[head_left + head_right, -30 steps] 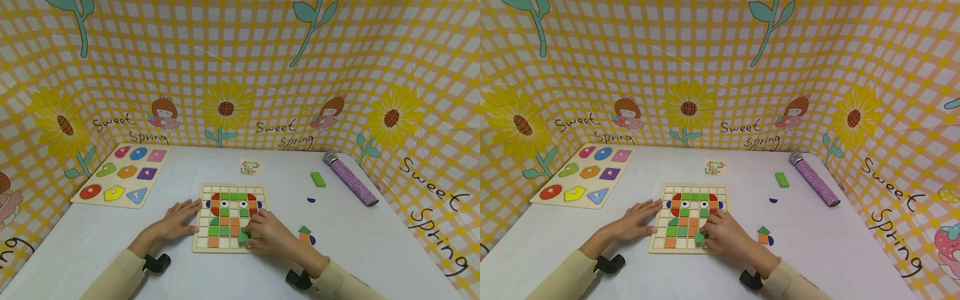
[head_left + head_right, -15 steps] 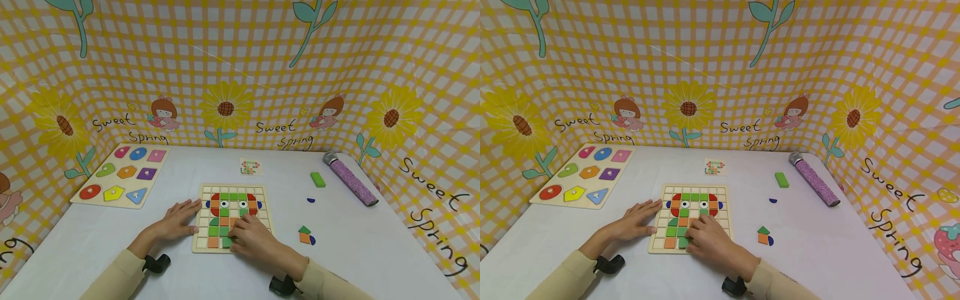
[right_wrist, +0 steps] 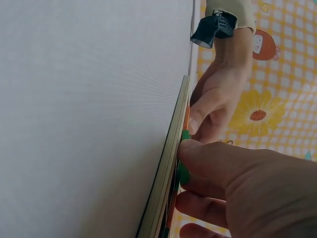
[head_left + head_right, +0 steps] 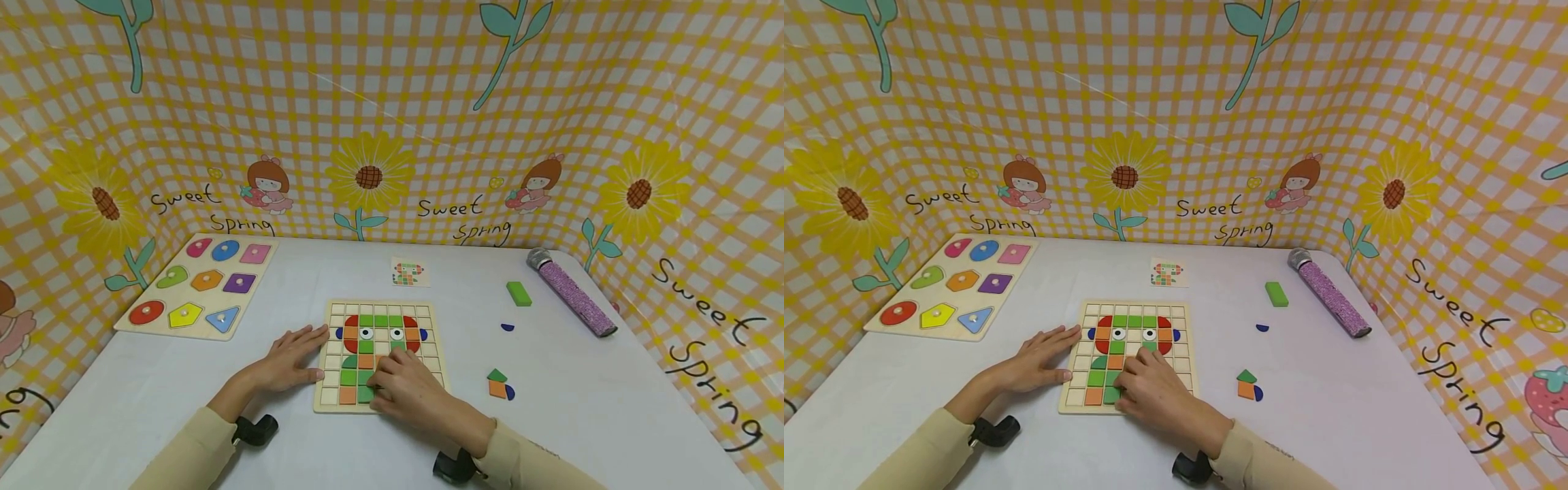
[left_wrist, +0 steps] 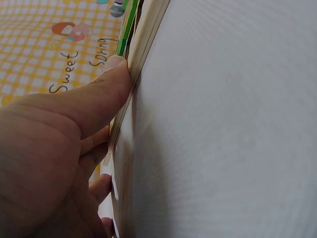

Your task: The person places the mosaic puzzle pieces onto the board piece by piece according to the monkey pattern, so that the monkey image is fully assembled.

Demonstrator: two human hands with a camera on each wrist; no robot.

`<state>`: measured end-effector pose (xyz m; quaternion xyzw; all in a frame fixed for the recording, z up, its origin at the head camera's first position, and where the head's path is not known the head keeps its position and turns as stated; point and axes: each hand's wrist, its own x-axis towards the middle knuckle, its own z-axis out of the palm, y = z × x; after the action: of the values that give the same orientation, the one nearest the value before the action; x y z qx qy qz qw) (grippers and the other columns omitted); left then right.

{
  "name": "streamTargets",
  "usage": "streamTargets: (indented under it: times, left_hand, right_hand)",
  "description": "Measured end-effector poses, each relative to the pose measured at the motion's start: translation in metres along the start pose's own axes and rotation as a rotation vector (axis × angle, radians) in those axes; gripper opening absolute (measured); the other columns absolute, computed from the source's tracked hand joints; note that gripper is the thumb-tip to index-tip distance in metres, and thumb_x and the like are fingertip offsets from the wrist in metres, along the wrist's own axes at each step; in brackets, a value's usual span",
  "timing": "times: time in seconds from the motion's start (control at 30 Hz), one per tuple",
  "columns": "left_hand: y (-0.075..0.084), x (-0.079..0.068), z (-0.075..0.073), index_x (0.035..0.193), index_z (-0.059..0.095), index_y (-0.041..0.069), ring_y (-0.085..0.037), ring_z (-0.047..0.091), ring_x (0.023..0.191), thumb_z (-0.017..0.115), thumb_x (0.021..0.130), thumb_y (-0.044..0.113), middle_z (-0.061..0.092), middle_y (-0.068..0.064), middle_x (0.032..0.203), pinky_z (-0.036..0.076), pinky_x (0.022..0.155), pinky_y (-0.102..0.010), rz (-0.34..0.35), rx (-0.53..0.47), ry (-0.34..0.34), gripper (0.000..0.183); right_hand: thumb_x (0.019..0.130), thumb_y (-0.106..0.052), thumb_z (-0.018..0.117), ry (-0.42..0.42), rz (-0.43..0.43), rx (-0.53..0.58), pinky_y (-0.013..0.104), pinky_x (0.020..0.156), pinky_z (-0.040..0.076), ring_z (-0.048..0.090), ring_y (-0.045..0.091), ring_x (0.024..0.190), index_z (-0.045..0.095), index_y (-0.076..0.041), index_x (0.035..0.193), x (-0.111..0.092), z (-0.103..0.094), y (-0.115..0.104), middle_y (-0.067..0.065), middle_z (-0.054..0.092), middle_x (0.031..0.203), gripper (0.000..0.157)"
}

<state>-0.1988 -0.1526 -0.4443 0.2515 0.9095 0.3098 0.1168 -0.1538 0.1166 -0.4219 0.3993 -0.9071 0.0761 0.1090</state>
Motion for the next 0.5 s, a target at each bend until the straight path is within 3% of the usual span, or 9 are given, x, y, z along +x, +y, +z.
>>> streamTargets:
  times: [0.5]
  left_hand:
    - [0.0004, -0.0009, -0.0004, 0.148, 0.030, 0.010, -0.038, 0.011, 0.146, 0.064, 0.088, 0.033, 0.023, -0.010, 0.158, 0.001, 0.114, -0.064, 0.000, 0.007, 0.004, 0.073]
  right_hand:
    - [0.078, -0.037, 0.074, -0.022, 0.019, 0.031, 0.026, 0.077, 0.038, 0.043, 0.011, 0.090, 0.073, -0.022, 0.097, -0.0019, 0.0001, -0.0015, -0.009, 0.063, 0.093, 0.024]
